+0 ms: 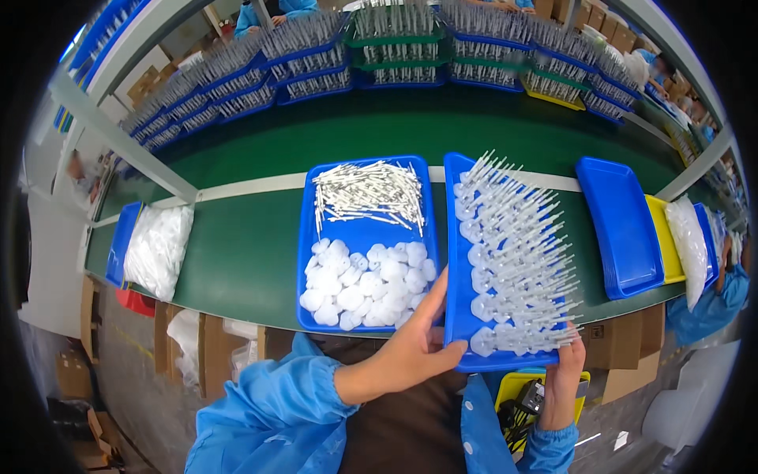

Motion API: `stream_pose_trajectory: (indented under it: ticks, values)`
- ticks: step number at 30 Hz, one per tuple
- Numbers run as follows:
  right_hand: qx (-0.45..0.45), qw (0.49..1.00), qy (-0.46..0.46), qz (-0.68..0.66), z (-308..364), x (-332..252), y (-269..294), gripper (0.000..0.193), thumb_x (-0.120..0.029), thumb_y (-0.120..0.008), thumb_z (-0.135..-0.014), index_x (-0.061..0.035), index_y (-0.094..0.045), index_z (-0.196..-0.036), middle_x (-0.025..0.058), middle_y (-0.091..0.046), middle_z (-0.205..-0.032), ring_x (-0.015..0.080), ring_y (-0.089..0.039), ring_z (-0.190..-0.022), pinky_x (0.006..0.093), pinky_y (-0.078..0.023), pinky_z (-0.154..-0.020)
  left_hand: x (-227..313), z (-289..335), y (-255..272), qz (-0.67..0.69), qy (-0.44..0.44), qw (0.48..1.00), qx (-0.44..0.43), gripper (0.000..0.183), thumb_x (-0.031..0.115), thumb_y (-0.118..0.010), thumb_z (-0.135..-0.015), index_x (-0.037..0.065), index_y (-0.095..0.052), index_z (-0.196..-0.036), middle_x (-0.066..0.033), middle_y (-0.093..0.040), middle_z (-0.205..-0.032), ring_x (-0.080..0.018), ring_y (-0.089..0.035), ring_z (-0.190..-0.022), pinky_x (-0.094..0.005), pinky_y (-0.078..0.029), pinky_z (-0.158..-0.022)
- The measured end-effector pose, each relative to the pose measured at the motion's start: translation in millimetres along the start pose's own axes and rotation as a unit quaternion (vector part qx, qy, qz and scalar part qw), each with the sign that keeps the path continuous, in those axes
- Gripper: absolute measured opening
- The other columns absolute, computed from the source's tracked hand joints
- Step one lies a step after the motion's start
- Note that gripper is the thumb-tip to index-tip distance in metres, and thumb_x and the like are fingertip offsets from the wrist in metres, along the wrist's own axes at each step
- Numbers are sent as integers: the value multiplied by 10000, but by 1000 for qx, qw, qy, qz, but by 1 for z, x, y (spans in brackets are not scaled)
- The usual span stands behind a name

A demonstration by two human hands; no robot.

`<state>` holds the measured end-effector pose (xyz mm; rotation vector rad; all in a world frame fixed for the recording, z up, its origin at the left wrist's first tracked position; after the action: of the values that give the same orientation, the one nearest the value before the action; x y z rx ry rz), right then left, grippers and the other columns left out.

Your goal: The person repeatedly picks a white plastic base and a cotton-tipped stick, inserts the stick into the base, and places the assembled swab into a blue tray. The process continues until the tray is full, then the person lifts the tray to show the completed batch.

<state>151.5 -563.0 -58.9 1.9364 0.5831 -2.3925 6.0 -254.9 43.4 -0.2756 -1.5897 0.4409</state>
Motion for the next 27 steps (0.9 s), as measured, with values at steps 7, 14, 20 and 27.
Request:
stream_pose_trajectory:
  ticks: [7, 14, 20, 27]
  values:
    - [12, 991, 108, 76, 36, -23, -27, 490, -250, -644, -1136, 70, -613, -1506, 109, -744, -1390, 176, -710, -1230, 320, -525, -1102, -28, 31, 24, -18, 16, 998, 52, 859, -59, -569, -1098, 75, -116, -1815, -123, -365, -1767, -132, -609, -1309, -289, -549, -1044]
    - [11, 987, 154, 48, 57, -60, -65, 543, -302, -629, -1155, 68, -579, -1549, 110, -738, -1421, 172, -713, -1249, 319, -528, -1120, 20, 33, 34, -90, -104, 990, 40, 790, -99, -543, -1059, 21, -250, -1782, -131, -342, -1787, -215, -443, -1570, -373, -428, -1251]
    - [-82, 981, 161, 64, 69, -107, -118, 810, -525, -721, -1024, 61, -573, -1564, 68, -781, -1276, 108, -739, -1021, 274, -591, -852, 87, 56, 60, -133, -147, 980, 28, 737, 34, -665, -1064, -27, -358, -1731, -135, -361, -1773, -248, -444, -1582, -408, -390, -1294]
    - [-149, 981, 124, 5, 68, -116, -163, 675, -322, -618, -1042, 44, -514, -1600, 99, -752, -1339, 152, -758, -1066, 298, -618, -874, 154, 87, 57, -184, -162, 968, 56, 758, 32, -712, -1048, -21, -366, -1720, -146, -386, -1740, -271, -535, -1503, -414, -525, -1205]
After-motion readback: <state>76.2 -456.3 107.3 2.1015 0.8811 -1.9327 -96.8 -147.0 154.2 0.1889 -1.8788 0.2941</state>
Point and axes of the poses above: each hand's wrist, its own z-axis away from the middle knuckle, its own y-axis out of the back of the hand, x = y × z, the point moved 3 cm from there along -z, towards the middle knuckle
